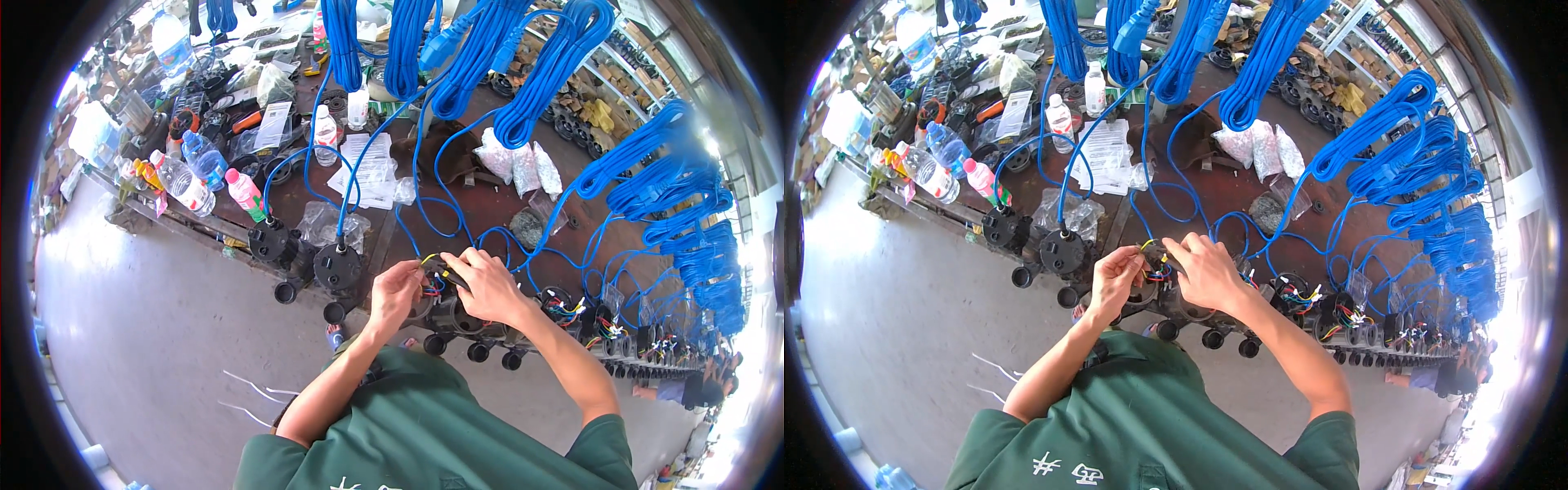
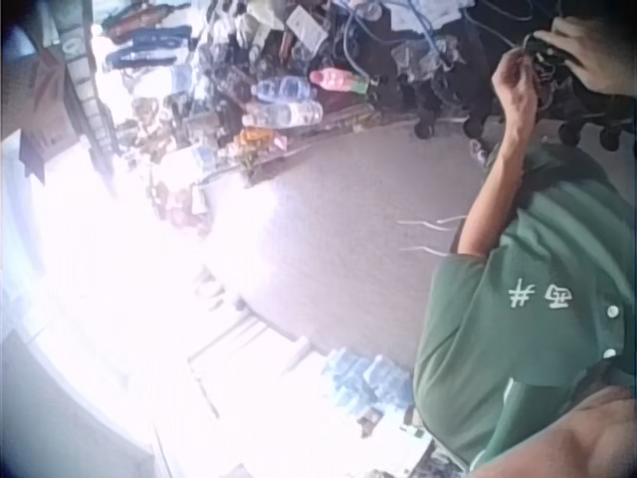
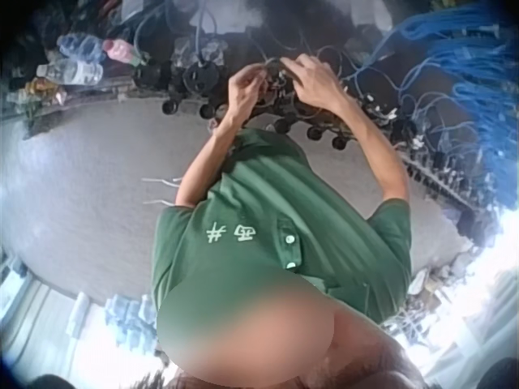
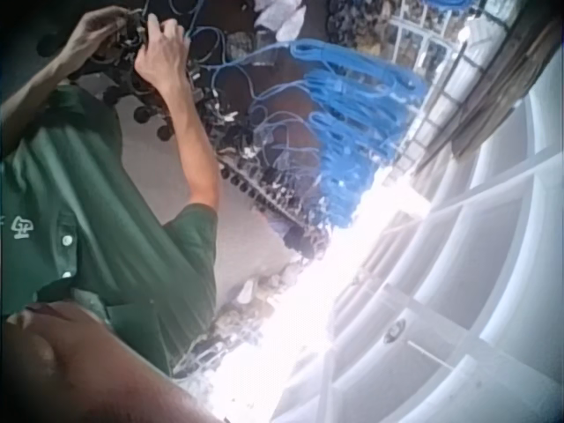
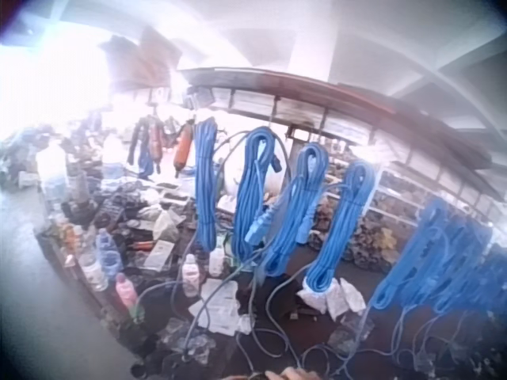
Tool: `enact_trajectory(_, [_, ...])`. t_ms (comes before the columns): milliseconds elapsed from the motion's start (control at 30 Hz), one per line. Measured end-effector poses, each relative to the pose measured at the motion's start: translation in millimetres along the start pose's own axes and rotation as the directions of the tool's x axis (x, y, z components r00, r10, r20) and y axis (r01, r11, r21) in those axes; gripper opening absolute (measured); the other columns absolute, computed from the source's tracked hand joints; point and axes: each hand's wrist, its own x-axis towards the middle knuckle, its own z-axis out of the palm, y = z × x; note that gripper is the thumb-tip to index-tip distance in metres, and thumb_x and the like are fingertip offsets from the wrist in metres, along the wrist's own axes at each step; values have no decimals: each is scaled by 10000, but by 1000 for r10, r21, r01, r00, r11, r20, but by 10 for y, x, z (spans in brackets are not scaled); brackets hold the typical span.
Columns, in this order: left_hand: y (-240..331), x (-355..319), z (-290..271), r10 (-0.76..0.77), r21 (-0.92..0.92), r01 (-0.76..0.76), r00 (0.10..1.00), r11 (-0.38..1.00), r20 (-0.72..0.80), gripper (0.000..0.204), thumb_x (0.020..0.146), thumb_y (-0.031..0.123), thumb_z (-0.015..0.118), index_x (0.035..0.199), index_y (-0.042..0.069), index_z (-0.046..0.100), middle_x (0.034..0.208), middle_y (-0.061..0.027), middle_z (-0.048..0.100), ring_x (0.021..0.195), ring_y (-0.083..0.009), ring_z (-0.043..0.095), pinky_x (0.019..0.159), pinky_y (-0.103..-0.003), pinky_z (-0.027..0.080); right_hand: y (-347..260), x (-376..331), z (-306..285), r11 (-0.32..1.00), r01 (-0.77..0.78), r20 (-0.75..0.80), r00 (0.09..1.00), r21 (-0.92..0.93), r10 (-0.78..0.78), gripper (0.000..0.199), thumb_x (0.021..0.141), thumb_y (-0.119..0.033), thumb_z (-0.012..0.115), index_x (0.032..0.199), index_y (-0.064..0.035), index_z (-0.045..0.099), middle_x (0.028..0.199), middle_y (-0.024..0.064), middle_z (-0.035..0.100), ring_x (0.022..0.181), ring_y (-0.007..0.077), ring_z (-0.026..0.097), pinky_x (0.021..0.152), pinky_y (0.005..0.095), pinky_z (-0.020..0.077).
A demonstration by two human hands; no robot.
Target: The person assembles submersible water pumps by stripping wires using a specialized tool, connecting electrical components, and hammering a metal housing into place on a workbench.
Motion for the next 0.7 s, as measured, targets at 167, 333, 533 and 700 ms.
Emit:
enact_trajectory(167, [1, 39, 11, -25, -7, 24, 1000, 1000, -2, 135, 1044, 64, 630, 1129, -27, 681, 863, -76, 723, 647, -79, 604, 587, -236, 500, 44, 22, 85, 996, -26, -43, 999, 83, 30, 426, 873, -156, 716, 1286, -80, 649, 1010, 142, 657, 962, 343, 683, 805, 472, 561])
enact_trajectory(333, [7, 88, 60, -23, 50, 24, 1000, 998, -17, 133, 1046, 69, 625, 1109, -31, 687, 830, -69, 716, 590, -66, 576, 536, -226, 469, 157, 116, 114, 999, -38, -105, 994, 0, 38, 301, 912, -335, 752, 1077, -92, 685, 898, 129, 691, 814, 360, 712, 680, 465, 579])
enact_trajectory(533, [8, 278, 177, -33, 69, 38, 997, 997, -72, 132, 1041, 70, 631, 1088, -36, 693, 806, -62, 713, 531, -56, 547, 478, -218, 435, 265, 366, 115, 985, -70, -113, 992, -157, 53, 483, 872, -532, 747, 975, -63, 695, 861, 123, 713, 814, 337, 731, 669, 423, 586])
enact_trajectory(700, [6, 414, 151, -59, 104, 65, 997, 993, -56, 118, 1037, 62, 626, 1056, -32, 695, 768, -55, 704, 528, -47, 547, 465, -215, 428, 465, 489, 278, 988, -78, -94, 993, -130, 66, 578, 898, -607, 696, 891, -30, 699, 788, 160, 731, 753, 351, 748, 634, 423, 598])
